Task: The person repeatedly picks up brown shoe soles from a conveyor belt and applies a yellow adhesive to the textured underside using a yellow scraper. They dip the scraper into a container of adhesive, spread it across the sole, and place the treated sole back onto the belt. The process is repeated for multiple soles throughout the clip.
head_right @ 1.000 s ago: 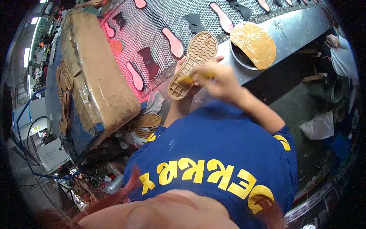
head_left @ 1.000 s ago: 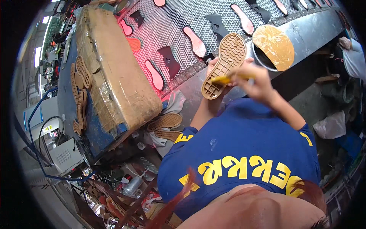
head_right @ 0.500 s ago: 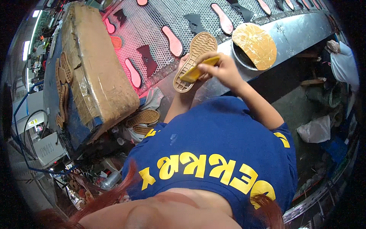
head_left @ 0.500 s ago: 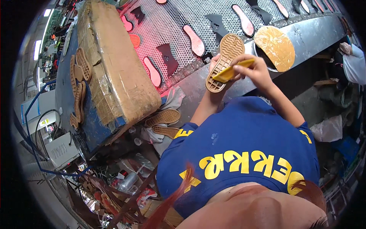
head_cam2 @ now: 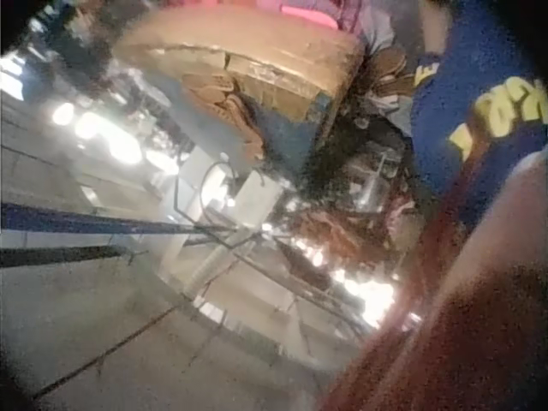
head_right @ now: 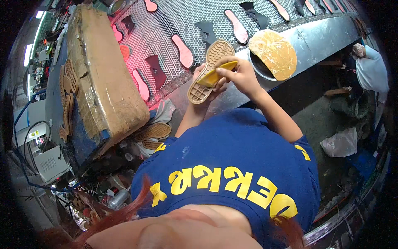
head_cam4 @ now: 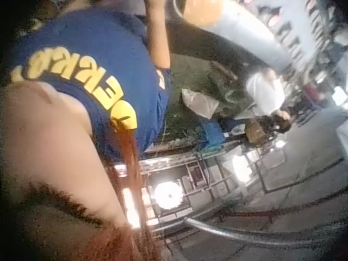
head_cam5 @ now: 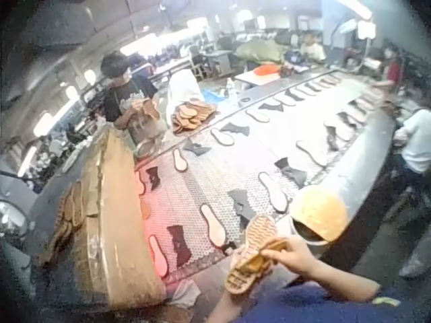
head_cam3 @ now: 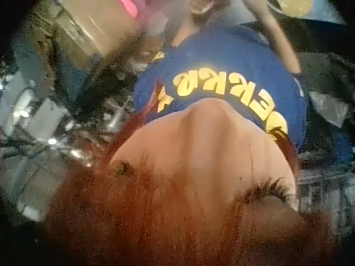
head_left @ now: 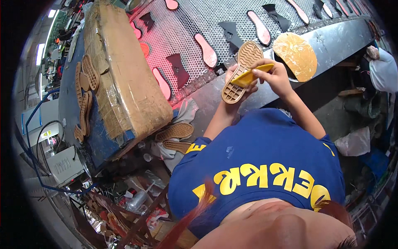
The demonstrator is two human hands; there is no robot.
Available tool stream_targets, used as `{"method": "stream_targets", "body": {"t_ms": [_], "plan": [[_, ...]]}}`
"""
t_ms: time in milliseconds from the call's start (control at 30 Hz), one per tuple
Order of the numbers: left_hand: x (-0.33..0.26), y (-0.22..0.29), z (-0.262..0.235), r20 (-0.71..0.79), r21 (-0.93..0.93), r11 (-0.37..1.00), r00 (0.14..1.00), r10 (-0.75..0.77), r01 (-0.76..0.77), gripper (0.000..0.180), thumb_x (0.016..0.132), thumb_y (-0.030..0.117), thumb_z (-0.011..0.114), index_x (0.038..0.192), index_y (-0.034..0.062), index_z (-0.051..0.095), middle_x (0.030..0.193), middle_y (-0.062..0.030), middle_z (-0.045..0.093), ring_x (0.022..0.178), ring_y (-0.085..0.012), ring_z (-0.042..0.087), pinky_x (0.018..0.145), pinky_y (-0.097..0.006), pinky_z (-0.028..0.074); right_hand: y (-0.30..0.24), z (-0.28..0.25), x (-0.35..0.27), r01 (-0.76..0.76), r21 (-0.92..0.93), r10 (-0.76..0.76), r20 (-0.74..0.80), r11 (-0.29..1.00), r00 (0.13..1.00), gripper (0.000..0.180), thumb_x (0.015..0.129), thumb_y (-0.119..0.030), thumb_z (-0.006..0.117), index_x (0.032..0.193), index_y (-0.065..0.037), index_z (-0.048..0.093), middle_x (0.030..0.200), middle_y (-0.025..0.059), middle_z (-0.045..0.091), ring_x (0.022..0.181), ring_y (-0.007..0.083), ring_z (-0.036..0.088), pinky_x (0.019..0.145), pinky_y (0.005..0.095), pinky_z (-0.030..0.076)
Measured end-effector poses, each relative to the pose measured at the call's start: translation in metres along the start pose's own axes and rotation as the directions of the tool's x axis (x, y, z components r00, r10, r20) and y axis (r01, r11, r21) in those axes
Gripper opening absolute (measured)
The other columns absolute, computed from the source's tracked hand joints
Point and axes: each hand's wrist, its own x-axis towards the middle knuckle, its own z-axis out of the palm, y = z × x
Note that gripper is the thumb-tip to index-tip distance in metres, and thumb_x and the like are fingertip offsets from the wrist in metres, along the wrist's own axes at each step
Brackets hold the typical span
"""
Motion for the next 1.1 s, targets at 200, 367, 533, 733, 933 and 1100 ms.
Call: {"method": "stream_targets", "body": {"t_ms": [200,367,533,733,933,1100], "plan": [[-0.007,-0.011,0.015,-0.065,-0.036,0.996,0.994,-0.087,0.085,0.068,0.092,0.044,0.035,0.147,0.0036,0.029,0.142,-0.0373,0.032,0.057,-0.0253,0.053,0.054,-0.036,0.043,0.046,-0.061,0.012,0.081,-0.145,-0.142,-0.483,0.986,0.864,0.017,0.090,-0.011,0.065,0.102,0.000,0.068,0.077,0.0014,0.063,0.062,0.0059,0.054,0.055,0.0204,0.041],[0.000,0.047,0.002,0.125,-0.055,0.998,0.992,-0.037,0.044,0.070,0.092,0.042,0.042,0.145,-0.0028,0.028,0.129,-0.0330,0.048,0.066,-0.0266,0.060,0.064,-0.025,0.056,0.061,-0.101,-0.020,0.173,0.145,-0.033,-0.668,0.974,0.744,0.016,0.091,-0.008,0.064,0.104,0.000,0.066,0.076,0.0000,0.058,0.060,0.0060,0.051,0.055,0.0186,0.041],[0.004,0.214,0.033,0.123,0.197,0.946,0.964,0.236,-0.257,0.066,0.093,0.048,0.042,0.137,-0.0009,0.039,0.120,-0.0254,0.057,0.103,-0.0347,0.060,0.082,-0.041,0.055,0.058,-0.099,-0.005,0.183,0.095,-0.094,-0.584,0.979,0.807,0.014,0.091,-0.007,0.064,0.103,0.000,0.066,0.079,0.0019,0.061,0.061,0.0068,0.054,0.057,0.0192,0.043],[-0.070,0.257,-0.095,-0.652,0.341,0.642,0.320,0.688,-0.686,0.055,0.089,0.047,0.034,0.105,-0.0004,0.057,0.092,-0.0213,0.064,0.084,-0.0375,0.063,0.069,-0.056,0.053,0.047,-0.052,0.001,0.172,0.138,-0.106,-0.393,0.975,0.914,0.014,0.091,-0.007,0.063,0.103,0.000,0.065,0.082,0.0029,0.061,0.064,0.0075,0.054,0.058,0.0194,0.043],[-0.168,0.040,-0.141,-0.481,0.875,0.485,-0.114,0.869,0.010,0.017,0.081,0.020,0.059,0.090,0.0051,0.059,0.081,-0.0153,0.066,0.069,-0.0298,0.064,0.059,-0.041,0.052,0.083,-0.070,-0.021,-0.011,0.250,0.128,-0.454,0.968,0.882,0.014,0.091,-0.005,0.062,0.104,-0.002,0.065,0.087,0.0038,0.062,0.065,0.0092,0.056,0.058,0.0197,0.047],[-0.240,-0.003,-0.070,0.203,0.363,0.099,-0.183,0.962,0.927,0.055,0.071,0.022,0.072,0.120,0.0066,0.052,0.127,-0.0207,0.050,0.122,-0.0347,0.045,0.101,-0.054,0.033,0.109,-0.103,-0.028,-0.022,0.283,0.149,-0.435,0.959,0.888,0.018,0.092,-0.007,0.062,0.110,-0.003,0.063,0.094,0.0059,0.064,0.071,0.0091,0.060,0.059,0.0206,0.049]]}}
